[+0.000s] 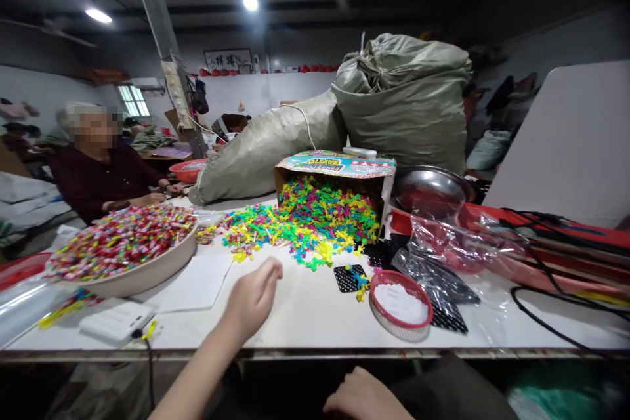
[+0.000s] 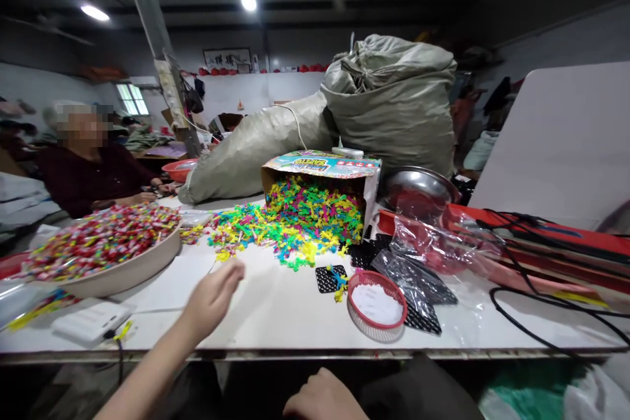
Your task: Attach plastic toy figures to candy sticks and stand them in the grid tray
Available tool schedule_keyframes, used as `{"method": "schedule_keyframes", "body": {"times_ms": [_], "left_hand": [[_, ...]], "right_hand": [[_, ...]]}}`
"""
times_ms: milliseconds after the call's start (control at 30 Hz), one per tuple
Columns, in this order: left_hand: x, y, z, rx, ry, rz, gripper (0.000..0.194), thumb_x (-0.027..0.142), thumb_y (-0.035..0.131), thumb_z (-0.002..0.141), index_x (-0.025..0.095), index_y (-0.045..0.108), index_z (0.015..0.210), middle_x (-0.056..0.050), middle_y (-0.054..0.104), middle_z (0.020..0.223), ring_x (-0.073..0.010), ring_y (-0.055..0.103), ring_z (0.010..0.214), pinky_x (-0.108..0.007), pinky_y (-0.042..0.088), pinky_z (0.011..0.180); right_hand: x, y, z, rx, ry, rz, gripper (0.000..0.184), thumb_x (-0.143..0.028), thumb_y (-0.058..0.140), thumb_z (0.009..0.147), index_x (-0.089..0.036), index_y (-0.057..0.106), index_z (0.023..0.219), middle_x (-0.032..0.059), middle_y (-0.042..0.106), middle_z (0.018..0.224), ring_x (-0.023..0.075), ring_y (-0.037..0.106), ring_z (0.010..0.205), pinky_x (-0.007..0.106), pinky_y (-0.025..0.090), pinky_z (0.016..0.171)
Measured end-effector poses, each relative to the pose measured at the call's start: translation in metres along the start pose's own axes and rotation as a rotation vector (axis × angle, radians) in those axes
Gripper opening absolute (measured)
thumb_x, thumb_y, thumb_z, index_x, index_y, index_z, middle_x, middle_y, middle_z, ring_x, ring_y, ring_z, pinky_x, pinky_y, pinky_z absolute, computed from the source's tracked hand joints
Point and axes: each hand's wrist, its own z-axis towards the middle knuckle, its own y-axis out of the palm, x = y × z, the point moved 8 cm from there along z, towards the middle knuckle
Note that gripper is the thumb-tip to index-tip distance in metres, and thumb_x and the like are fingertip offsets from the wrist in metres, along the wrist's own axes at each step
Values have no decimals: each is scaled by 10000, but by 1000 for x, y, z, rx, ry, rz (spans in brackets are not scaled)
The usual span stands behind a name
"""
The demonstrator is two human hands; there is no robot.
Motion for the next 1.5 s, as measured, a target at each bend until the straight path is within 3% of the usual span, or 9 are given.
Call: {"method": "schedule_keyframes", "body": {"times_ms": [100, 200, 267, 467, 633, 767, 967, 1200, 1500], "left_hand": [[-28, 80, 9, -333, -93, 9, 222, 161, 354, 798, 226, 565, 823, -9, 620, 751, -154, 565, 708, -242, 378, 622], [-48, 132, 4, -404, -143, -14, 215, 155, 363, 769, 210, 566, 725, -23, 634, 702, -165, 566, 669, -239, 348, 574], [-52, 146, -5, -386, -172, -46, 231, 170, 341, 784, 204, 561, 721, -27, 638, 699, -162, 566, 661, -235, 340, 560], [-67, 116, -14, 52, -409, -374, 265, 250, 287, 853, 211, 532, 946, -31, 630, 773, -149, 559, 662, -236, 372, 586], [-98, 104, -3, 245, -529, -487, 284, 247, 295, 854, 192, 471, 1069, -16, 588, 704, -134, 519, 559, -229, 367, 527], [-99, 99, 9, 258, -445, -477, 262, 259, 285, 858, 185, 512, 965, 0, 554, 654, -121, 487, 519, -222, 345, 497], [-79, 102, 20, 178, -291, -383, 259, 231, 312, 837, 192, 554, 920, -6, 561, 650, -128, 518, 586, -217, 338, 519], [-79, 93, 26, 290, -270, -383, 251, 246, 322, 838, 186, 560, 890, 2, 547, 639, -116, 492, 554, -214, 344, 530], [-74, 77, 20, 413, -240, -359, 234, 245, 343, 828, 168, 563, 845, 17, 518, 609, -88, 400, 468, -200, 323, 491]], "right_hand": [[2, -2, 1, -90, 106, 101, 173, -213, 518, 801, -285, 637, 904, -42, 686, 769, 128, 573, 696, 233, 355, 669], [6, -6, 9, -90, 173, 244, 286, -119, 475, 752, -270, 643, 927, -24, 690, 819, 139, 590, 745, 235, 385, 721], [14, -17, 26, 42, 192, 361, 332, -99, 417, 751, -243, 635, 957, 4, 679, 876, 145, 589, 814, 242, 401, 764], [75, -41, 142, 386, 363, 353, 348, -119, 245, 829, -146, 591, 850, 53, 631, 794, 136, 574, 757, 220, 434, 697], [118, -34, 254, 370, 409, 75, 376, -50, 288, 797, -146, 554, 1044, 71, 597, 1050, 172, 498, 969, 270, 359, 823], [142, -24, 298, 285, 415, -87, 282, -79, 373, 814, -121, 591, 987, 116, 609, 1002, 232, 459, 956, 352, 297, 838], [155, -14, 312, 204, 407, -255, 255, -89, 355, 855, -101, 596, 936, 130, 602, 946, 231, 430, 947, 379, 249, 850], [149, -19, 302, 143, 359, -282, 246, -130, 378, 867, -81, 613, 922, 132, 607, 965, 222, 427, 978, 346, 248, 867], [143, -59, 231, 247, 562, -213, 292, -226, 289, 894, -129, 468, 1102, 56, 602, 944, 155, 512, 822, 254, 319, 740]]}}
